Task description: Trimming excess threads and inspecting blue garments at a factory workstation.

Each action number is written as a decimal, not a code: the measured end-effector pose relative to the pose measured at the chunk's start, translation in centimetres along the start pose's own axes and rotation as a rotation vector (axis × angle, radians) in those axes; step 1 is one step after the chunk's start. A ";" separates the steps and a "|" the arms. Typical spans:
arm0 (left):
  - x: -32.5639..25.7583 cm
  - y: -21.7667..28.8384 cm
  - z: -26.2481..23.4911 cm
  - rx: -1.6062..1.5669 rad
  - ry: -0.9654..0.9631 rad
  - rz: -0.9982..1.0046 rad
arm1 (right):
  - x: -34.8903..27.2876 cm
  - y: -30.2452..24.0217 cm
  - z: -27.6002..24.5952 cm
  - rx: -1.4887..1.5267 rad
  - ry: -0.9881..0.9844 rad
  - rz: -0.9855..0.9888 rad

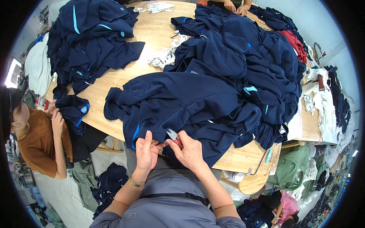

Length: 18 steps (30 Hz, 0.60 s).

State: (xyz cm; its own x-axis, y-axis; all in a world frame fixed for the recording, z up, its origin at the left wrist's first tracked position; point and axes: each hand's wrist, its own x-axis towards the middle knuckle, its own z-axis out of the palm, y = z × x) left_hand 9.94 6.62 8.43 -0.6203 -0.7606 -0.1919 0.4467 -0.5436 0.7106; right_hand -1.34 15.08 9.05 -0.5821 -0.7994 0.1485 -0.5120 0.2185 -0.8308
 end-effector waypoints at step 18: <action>0.9 3.0 -0.1 0.649 -0.052 0.155 | 0.8 1.5 0.2 1.113 -0.022 0.332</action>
State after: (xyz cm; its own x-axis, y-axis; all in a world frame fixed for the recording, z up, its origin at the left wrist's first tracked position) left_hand 10.78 4.33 10.33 -0.6175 -0.7859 -0.0331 0.0650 -0.0930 0.9935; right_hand -2.47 14.64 7.77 -0.5665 -0.8073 -0.1653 0.5085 -0.1847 -0.8410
